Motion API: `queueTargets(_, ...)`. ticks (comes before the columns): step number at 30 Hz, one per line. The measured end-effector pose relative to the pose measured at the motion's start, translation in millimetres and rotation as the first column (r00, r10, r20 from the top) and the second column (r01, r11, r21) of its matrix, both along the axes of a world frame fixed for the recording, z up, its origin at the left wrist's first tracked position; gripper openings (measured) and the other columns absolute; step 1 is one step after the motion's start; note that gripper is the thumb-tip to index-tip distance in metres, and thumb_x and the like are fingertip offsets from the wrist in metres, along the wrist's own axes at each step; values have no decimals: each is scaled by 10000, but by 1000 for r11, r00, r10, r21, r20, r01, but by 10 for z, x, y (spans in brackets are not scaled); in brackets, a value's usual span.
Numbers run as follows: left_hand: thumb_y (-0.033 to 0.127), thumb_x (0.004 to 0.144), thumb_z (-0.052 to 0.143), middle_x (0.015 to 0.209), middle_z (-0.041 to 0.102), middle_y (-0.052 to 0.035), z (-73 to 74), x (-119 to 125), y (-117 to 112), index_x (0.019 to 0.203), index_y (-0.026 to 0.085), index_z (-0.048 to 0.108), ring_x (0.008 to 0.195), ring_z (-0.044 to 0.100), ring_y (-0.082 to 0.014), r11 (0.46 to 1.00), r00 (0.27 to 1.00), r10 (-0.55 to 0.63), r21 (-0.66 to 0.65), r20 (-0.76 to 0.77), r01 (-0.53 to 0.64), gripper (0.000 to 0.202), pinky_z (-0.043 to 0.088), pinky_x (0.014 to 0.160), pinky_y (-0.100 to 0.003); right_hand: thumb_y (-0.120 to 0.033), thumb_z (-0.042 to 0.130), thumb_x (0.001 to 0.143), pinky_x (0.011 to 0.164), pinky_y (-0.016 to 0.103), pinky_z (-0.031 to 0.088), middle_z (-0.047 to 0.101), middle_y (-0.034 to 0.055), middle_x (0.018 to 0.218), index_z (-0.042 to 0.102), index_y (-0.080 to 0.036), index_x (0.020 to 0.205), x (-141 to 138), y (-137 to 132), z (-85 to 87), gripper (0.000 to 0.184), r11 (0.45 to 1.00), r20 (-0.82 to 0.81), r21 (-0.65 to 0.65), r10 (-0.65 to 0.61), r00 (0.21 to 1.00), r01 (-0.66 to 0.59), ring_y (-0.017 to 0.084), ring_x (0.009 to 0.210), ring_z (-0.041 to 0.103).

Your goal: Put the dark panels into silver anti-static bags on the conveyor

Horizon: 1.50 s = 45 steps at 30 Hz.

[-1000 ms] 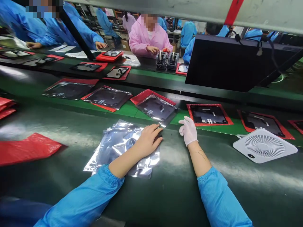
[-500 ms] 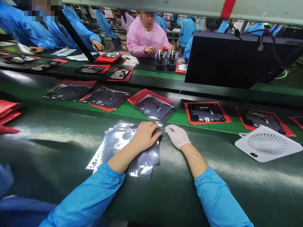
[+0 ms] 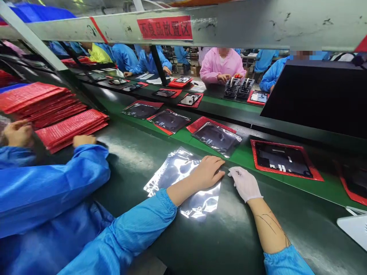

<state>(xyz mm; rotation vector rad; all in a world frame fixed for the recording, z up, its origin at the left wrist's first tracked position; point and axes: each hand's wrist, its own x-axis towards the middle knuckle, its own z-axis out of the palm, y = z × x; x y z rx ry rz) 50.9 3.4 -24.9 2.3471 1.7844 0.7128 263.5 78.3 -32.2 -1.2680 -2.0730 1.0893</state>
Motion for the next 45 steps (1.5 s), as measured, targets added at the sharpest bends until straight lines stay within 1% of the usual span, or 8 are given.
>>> queueTargets(4, 326, 1065, 622, 1194, 721, -112, 20, -25, -56, 1254, 180, 696, 1150, 643, -307, 998, 998, 52, -25, -18, -52, 250, 487, 1030, -493, -545, 550, 914, 651, 351, 503, 807, 25, 925, 751, -258, 989, 9, -2, 7, 358, 1000, -18, -1, -1, 1000, 1, 173, 532, 600)
queueTargets(14, 291, 1042, 720, 1039, 746, -48, -46, -17, -37, 993, 210, 730, 1064, 647, -246, 1000, 994, -27, 3, 107, 27, 95, 440, 960, -417, -563, 542, 918, 662, 349, 507, 794, 21, 884, 752, -260, 969, 3, 1, -4, 373, 1000, -37, 13, 1, 999, -1, 168, 533, 588)
queueTargets(19, 343, 1108, 622, 1066, 768, -39, -112, -28, -21, 1066, 232, 773, 1057, 663, -229, 992, 986, -117, -26, 121, 121, 192, 427, 989, -427, -549, 549, 928, 651, 348, 518, 794, 15, 887, 758, -262, 989, 13, 0, -27, 361, 1000, -47, 14, 8, 999, -7, 166, 533, 592)
queueTargets(23, 310, 1113, 566, 1075, 733, -59, -59, -3, -68, 1089, 222, 755, 1058, 640, -240, 991, 979, -128, -16, 158, 132, 210, 445, 984, -427, -548, 545, 941, 667, 349, 524, 791, 16, 888, 756, -255, 991, 10, -2, -31, 364, 999, -59, 28, 20, 998, -18, 160, 531, 586)
queueTargets(27, 237, 999, 675, 1059, 710, -59, 26, 22, -123, 1050, 199, 692, 1045, 631, -249, 986, 969, -156, -26, 190, 164, 66, 462, 978, -424, -554, 547, 939, 671, 352, 512, 787, 16, 881, 747, -256, 975, 6, -7, -17, 360, 1000, -63, 13, 13, 998, -13, 163, 534, 589)
queueTargets(31, 176, 908, 748, 1026, 720, -38, 22, 18, -118, 997, 210, 687, 1050, 647, -229, 978, 965, -198, -22, 174, 205, 113, 467, 1001, -408, -549, 536, 939, 685, 357, 512, 790, 17, 869, 750, -255, 963, 7, -12, 8, 364, 1000, -30, 21, 9, 1000, -9, 167, 540, 597)
queueTargets(35, 194, 976, 745, 1043, 758, -18, -39, -16, -74, 937, 235, 760, 1100, 670, -205, 974, 958, -223, 5, 178, 226, 59, 428, 1074, -409, -556, 531, 930, 665, 356, 508, 792, 25, 889, 747, -250, 965, 8, -11, 20, 377, 1000, -28, 15, 1, 1000, 0, 163, 534, 592)
queueTargets(45, 304, 1107, 619, 1168, 787, -46, -47, -38, -65, 1119, 253, 799, 1161, 676, -232, 957, 947, -276, -44, 166, 287, 188, 401, 1134, -429, -646, 544, 892, 603, 349, 485, 792, 49, 910, 748, -248, 994, 32, -12, 9, 458, 1000, -53, -30, -4, 999, 2, 175, 545, 596)
